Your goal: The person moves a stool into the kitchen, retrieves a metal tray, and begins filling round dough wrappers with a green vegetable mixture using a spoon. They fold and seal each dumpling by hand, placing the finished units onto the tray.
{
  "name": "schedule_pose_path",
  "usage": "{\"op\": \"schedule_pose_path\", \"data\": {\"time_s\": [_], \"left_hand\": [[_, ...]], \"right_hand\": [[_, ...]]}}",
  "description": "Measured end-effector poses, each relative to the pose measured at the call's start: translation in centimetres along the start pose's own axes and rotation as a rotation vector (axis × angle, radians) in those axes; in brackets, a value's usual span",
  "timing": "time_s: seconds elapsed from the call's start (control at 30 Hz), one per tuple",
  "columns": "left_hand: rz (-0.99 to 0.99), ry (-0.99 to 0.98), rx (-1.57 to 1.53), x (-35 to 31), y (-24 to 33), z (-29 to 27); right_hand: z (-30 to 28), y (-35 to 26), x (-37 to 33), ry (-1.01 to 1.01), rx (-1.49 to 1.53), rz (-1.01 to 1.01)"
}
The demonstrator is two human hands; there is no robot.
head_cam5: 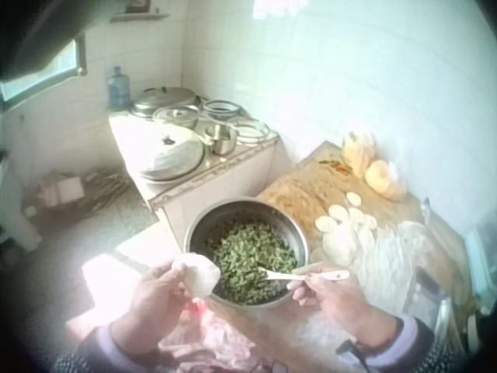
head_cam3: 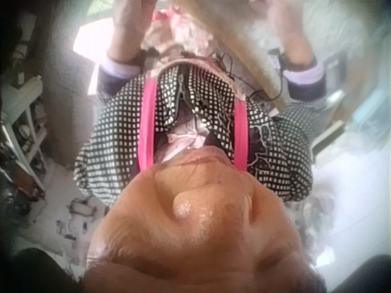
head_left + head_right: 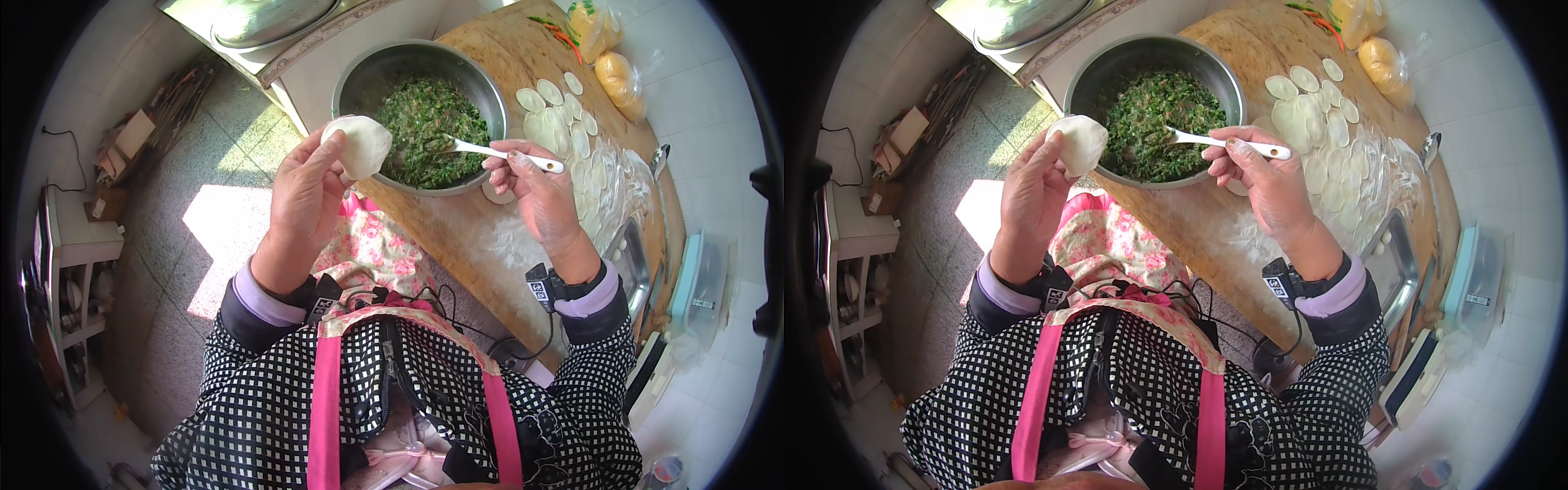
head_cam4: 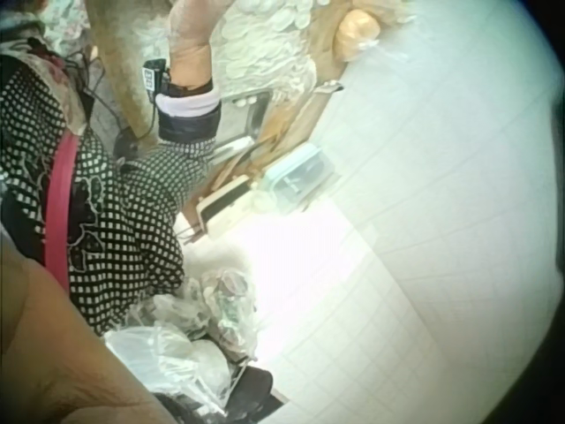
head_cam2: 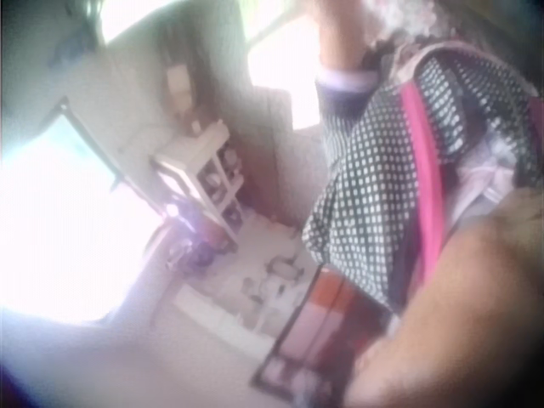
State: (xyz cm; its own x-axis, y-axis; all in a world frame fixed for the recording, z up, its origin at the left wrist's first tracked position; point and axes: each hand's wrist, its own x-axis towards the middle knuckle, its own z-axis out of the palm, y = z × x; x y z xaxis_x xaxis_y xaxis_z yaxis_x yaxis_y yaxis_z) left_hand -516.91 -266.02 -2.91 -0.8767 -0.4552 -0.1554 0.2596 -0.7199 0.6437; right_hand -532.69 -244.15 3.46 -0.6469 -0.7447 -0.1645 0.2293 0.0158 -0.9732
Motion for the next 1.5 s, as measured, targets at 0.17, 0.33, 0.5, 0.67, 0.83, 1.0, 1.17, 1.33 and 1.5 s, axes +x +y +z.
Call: {"op": "schedule_pose_path", "data": {"time_s": [0.17,0.33,0.5,0.67,0.83,1.0,1.17,1.33,1.5], "left_hand": [[-0.111,-0.092,0.072,1.3,-1.6,3.2],[-0.128,-0.129,-0.007,1.6,-2.4,5.5],[-0.095,-0.112,-0.063,1.8,-2.8,6.1],[-0.117,-0.098,-0.042,2.5,-3.3,5.8],[-0.091,-0.118,-0.055,2.3,-3.4,5.9],[-0.105,-0.151,-0.046,2.1,-3.7,5.8],[-0.063,-0.142,-0.039,2.0,-3.8,5.4],[-0.045,-0.151,-0.016,1.5,-3.2,4.7],[-0.114,-0.169,0.023,0.8,-2.5,4.3]], "right_hand": [[1.4,-0.5,-1.0,0.037,-0.384,-0.348],[1.8,0.1,-0.9,-0.108,-1.010,-0.800],[1.1,0.9,-1.1,-0.291,-1.361,-1.014],[0.7,1.2,-1.7,-0.302,-1.377,-0.983],[0.7,0.8,-1.9,-0.201,-1.152,-0.953],[0.8,0.4,-1.8,-0.265,-1.203,-0.878],[0.4,0.4,-1.8,-0.152,-1.080,-0.950],[0.1,1.3,-0.9,-0.147,-1.379,-0.724],[-0.6,0.8,-1.0,-0.216,-1.535,-0.683]]}}
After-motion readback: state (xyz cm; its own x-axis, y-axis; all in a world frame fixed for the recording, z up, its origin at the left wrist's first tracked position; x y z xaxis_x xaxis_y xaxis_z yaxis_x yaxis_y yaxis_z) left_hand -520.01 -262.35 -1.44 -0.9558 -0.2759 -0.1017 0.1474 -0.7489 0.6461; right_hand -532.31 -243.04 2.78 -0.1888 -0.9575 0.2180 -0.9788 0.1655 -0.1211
